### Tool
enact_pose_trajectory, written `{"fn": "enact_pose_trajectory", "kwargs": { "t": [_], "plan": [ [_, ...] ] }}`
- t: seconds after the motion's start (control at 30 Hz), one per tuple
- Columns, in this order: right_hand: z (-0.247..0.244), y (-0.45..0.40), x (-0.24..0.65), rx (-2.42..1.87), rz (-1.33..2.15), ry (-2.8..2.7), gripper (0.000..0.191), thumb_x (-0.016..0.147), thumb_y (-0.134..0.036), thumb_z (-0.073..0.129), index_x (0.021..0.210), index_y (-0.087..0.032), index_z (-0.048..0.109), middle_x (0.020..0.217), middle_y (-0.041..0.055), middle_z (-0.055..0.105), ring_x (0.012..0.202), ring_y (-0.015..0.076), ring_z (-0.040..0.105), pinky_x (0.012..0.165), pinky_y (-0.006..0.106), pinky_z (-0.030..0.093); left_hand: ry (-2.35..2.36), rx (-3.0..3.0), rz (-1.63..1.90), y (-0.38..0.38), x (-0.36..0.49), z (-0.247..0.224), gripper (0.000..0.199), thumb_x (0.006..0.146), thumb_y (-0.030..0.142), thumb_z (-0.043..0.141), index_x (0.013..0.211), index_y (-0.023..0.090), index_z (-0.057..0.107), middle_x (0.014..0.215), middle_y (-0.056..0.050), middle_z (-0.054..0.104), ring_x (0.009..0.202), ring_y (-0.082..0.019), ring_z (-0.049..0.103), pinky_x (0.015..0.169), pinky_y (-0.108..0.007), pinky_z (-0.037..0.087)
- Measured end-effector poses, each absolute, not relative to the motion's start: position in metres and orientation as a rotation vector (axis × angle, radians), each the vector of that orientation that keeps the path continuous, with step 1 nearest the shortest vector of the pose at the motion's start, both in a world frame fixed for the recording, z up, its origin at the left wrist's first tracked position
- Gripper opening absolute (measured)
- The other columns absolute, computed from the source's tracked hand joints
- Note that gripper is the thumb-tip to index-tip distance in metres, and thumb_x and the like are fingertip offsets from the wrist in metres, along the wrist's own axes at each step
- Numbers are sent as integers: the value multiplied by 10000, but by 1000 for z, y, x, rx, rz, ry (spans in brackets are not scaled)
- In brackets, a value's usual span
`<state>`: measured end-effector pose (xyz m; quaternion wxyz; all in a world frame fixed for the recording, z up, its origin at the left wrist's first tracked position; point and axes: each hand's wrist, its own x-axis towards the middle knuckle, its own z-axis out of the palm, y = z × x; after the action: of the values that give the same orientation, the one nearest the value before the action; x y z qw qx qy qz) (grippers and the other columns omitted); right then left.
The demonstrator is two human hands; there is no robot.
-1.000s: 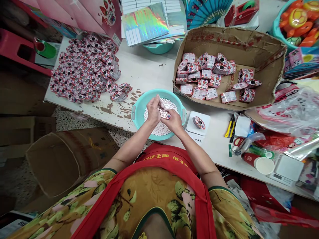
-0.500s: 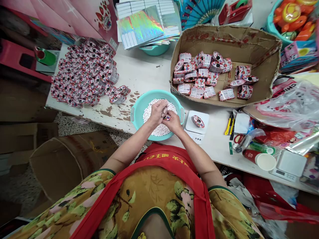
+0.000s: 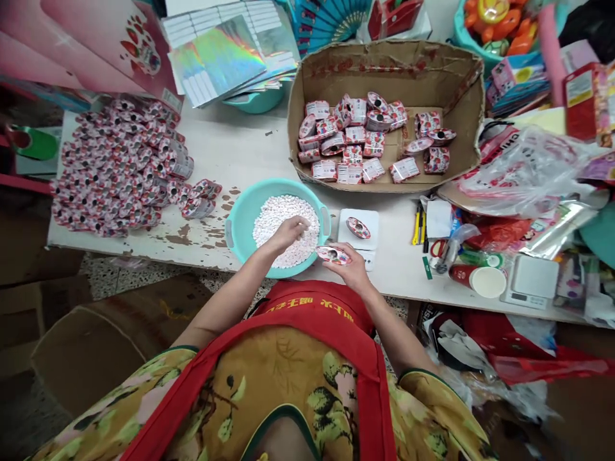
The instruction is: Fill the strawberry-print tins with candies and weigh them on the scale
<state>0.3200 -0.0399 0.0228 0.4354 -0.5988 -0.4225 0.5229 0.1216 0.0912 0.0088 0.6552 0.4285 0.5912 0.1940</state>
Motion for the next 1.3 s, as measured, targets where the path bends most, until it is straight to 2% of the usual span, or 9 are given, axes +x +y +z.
{"fn": "enact_pose_trajectory", "kwargs": {
  "t": [0.1, 0.17, 0.4, 0.6, 0.7, 0.83, 1.0, 1.13, 1.3],
  "plan": [
    [21, -73, 355, -1669, 1175, -801, 541, 618, -459, 903, 1066, -207, 736, 1076, 65, 732, 1017, 249, 679, 973, 399, 529, 1150, 1649, 223, 94, 178, 15, 203, 832, 39, 540, 862, 141, 712, 918, -57, 674, 849, -171, 616, 818, -272, 492],
    [18, -88, 376, -1752, 1068, -648, 576, 583, -455, 909, 1063, -189, 733, 1075, 80, 742, 1018, 261, 683, 968, 413, 534, 1034, 1961, 68, 95, 216, 13, 282, 833, 1, 506, 929, 137, 733, 1001, -88, 679, 921, -204, 621, 888, -305, 483],
    [1, -104, 407, -1831, 906, -430, 633, 541, -464, 908, 1070, -170, 725, 1057, 96, 753, 988, 268, 699, 945, 433, 561, 884, 2216, -93, 92, 272, 0, 308, 878, 14, 488, 1029, 146, 721, 1062, -111, 673, 1005, -243, 618, 878, -325, 474],
    [-6, -98, 408, -1793, 914, -437, 631, 555, -458, 905, 1086, -169, 724, 1084, 97, 746, 1012, 269, 704, 975, 435, 557, 1491, 2057, 212, 110, 182, -5, 228, 947, 132, 471, 1023, 169, 683, 1084, -82, 681, 1021, -209, 627, 931, -295, 463],
    [-10, -96, 410, -1791, 902, -430, 639, 546, -436, 912, 1096, -166, 727, 1084, 93, 748, 1008, 263, 702, 974, 429, 556, 1747, 1894, -103, 106, 128, -19, 188, 907, 209, 563, 1045, 149, 676, 1130, -118, 668, 1022, -250, 630, 898, -322, 474],
    [-16, -90, 413, -1797, 926, -434, 651, 548, -432, 909, 1114, -168, 725, 1086, 82, 748, 1003, 253, 697, 974, 422, 552, 1490, 1810, -285, 88, 102, -39, 143, 809, 244, 663, 926, 164, 678, 1007, -95, 681, 945, -253, 636, 818, -314, 489],
    [-14, -82, 413, -1804, 929, -506, 639, 570, -445, 899, 1119, -170, 721, 1078, 77, 743, 996, 248, 693, 965, 416, 553, 1601, 1176, 172, 83, 91, -42, 153, 755, 269, 668, 845, 174, 587, 762, -21, 618, 588, -135, 549, 517, -233, 400],
    [-12, -79, 413, -1808, 914, -519, 620, 574, -443, 894, 1105, -173, 719, 1080, 80, 743, 1013, 257, 693, 973, 418, 551, 1419, 625, 521, 87, 78, -30, 292, 698, 305, 739, 873, 178, 543, 744, 8, 590, 541, -77, 514, 453, -186, 324],
    [-13, -78, 414, -1818, 915, -501, 622, 582, -462, 882, 1112, -183, 713, 1088, 79, 744, 1018, 263, 696, 976, 428, 554, 1287, 654, 487, 96, 99, 2, 345, 717, 386, 775, 837, 180, 527, 629, 52, 457, 448, -40, 374, 409, -177, 151]
  ]
}}
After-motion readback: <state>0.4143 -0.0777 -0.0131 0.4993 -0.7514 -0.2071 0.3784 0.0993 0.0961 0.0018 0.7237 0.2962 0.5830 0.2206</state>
